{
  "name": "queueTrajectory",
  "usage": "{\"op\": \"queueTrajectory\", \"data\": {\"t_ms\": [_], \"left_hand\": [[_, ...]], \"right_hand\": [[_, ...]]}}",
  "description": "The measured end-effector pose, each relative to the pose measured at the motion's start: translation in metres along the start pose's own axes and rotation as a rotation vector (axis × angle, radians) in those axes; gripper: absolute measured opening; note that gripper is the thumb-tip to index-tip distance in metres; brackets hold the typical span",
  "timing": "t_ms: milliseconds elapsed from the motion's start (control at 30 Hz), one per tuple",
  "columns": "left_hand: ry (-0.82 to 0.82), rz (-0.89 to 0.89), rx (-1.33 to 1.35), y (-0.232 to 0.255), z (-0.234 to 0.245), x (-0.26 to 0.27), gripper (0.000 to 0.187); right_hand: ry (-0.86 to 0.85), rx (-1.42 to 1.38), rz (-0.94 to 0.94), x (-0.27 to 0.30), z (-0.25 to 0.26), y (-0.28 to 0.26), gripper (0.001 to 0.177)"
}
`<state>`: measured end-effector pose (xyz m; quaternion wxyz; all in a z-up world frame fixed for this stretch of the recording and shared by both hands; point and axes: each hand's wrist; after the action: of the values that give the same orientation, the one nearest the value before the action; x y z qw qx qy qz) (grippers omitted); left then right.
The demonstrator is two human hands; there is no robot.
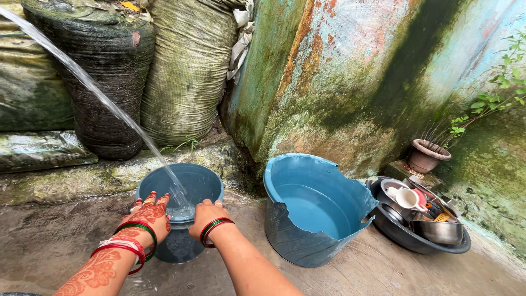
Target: The person washes a cloth in a bucket of water, wrings it out, and wipes the floor by hand.
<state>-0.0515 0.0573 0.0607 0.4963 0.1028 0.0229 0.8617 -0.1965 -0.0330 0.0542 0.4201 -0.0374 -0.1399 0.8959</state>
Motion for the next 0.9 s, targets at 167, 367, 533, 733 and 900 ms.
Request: {"op": "queueTrajectory", "data": {"t_ms": [167, 367, 533, 733, 900], "left_hand": [[-0.012, -0.015, -0.036, 0.003, 0.001, 0.003, 0.065], [0.003, -0.014, 0.012, 0.004, 0.005, 0.006, 0.066], [0.018, -0.024, -0.001, 0.004, 0.007, 0.003, 0.067], [0.033, -0.008, 0.024, 0.007, 0.011, 0.0, 0.062], [0.057, -0.02, 0.016, 0.008, 0.013, 0.0, 0.061]], "right_hand": [[-0.074, 0.048, -0.051, -0.006, 0.018, 0.0, 0.054], [-0.134, 0.128, -0.159, -0.004, 0.026, 0.003, 0.05], [-0.033, 0.11, -0.216, 0.011, 0.032, -0.01, 0.054], [0.186, 0.024, -0.114, 0.014, 0.036, -0.026, 0.065], [0.252, -0.047, -0.078, 0.012, 0.043, -0.027, 0.066]]}}
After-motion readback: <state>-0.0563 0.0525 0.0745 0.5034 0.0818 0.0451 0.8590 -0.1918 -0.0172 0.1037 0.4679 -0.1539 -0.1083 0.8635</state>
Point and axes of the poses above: each hand's wrist, its own x-axis away from the middle knuckle, its own z-axis out of the back of the hand, y = z × x, and after that the axes turned 6 degrees about -x, right-handed
